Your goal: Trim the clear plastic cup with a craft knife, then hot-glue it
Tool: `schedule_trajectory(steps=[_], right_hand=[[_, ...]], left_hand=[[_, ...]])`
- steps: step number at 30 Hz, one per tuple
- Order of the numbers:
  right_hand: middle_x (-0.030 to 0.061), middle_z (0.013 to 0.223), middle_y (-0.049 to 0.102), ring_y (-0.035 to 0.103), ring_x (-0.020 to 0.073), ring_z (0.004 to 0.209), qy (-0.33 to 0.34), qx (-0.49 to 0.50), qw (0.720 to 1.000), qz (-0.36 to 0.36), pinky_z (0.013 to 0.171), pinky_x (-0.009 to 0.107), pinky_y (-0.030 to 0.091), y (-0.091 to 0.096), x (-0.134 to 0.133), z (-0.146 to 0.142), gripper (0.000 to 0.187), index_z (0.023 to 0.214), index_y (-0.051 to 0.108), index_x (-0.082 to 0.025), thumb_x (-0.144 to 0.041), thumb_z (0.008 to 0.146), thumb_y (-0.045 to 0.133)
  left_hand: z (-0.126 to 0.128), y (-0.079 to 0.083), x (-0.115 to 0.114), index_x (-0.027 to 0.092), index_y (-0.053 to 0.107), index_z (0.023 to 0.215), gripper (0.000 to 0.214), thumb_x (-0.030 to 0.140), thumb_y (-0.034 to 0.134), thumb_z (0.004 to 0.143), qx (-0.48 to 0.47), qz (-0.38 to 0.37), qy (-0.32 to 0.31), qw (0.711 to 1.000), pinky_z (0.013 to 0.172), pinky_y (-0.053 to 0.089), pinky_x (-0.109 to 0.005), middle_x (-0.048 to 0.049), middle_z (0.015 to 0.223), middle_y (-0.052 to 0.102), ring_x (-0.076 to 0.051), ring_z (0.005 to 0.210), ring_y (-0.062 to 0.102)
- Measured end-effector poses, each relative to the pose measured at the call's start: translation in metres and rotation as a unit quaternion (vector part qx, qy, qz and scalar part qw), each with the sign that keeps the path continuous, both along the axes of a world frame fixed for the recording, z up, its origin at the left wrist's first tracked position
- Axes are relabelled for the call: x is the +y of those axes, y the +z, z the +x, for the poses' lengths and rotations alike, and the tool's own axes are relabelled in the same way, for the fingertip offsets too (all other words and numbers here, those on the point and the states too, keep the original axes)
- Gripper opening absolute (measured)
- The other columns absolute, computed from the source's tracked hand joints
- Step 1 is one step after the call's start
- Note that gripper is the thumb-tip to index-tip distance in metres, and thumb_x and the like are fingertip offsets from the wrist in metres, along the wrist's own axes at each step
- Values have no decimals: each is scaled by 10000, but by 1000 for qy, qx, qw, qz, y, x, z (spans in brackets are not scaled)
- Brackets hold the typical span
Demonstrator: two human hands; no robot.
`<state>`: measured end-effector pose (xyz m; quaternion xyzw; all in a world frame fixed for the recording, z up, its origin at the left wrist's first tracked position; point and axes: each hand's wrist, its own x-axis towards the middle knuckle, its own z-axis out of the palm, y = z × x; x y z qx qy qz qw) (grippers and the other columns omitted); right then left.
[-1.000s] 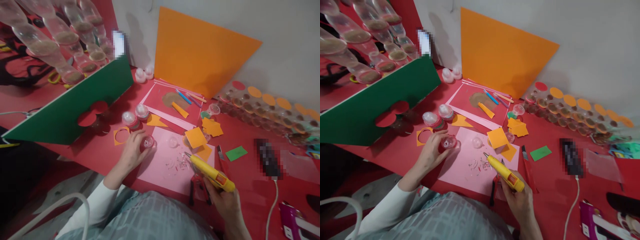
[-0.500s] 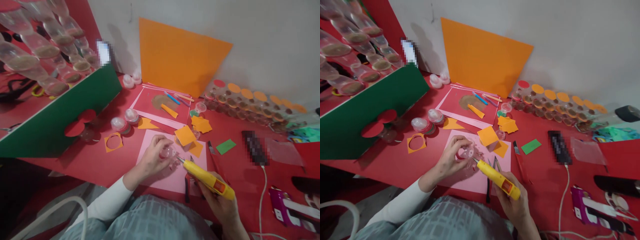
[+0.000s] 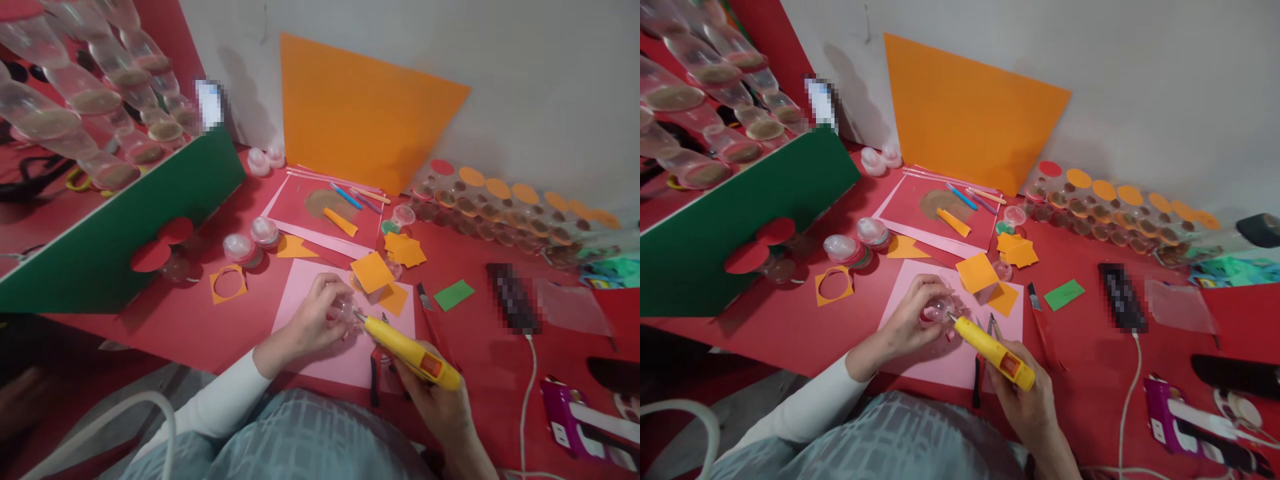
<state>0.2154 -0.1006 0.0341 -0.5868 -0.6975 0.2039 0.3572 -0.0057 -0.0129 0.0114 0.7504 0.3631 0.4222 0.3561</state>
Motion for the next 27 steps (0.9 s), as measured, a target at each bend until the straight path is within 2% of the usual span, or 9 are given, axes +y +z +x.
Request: schedule_trajectory(steps=[4,9,15,22,27], right_hand=[[22,755,697,677,143,611,11,-2,1000,-1,566,184,543,-2,1,1,117,954,623,-190,-276,898,567],[35,783,697,689,148,663,35,4,999,-33,595,179,547,2,4,2,142,967,634,-187,-272,920,531],[15,736,665,658,134,608,21,10,997,-75,564,180,531,3,6,3,140,925,622,-192,-292,925,523],[-2,688,644,641,126,558,32,10,997,-76,509,173,505,-4,5,5,94,891,585,-200,-259,926,521],[19,706,672,665,144,596,30,8,996,-82,510,182,512,-7,3,8,103,894,592,-199,-276,922,529]], left_hand=[[2,-4,3,235,457,1143,378,170,624,810,-16,6,-30,999,849,530,-360,-99,1151,511,-228,1092,536],[4,-6,4,225,454,1097,267,225,591,868,2,-13,-38,999,814,507,-332,-84,1058,573,-203,985,570],[7,-7,4,212,453,1095,258,183,557,861,23,-4,-53,998,790,492,-325,-99,1065,570,-217,998,555],[10,-9,3,206,438,1070,211,237,536,886,14,18,-61,998,771,487,-327,-88,1005,561,-209,921,529],[12,-6,3,203,423,1044,192,240,526,887,17,12,-68,997,706,480,-303,-82,973,547,-198,870,519]])
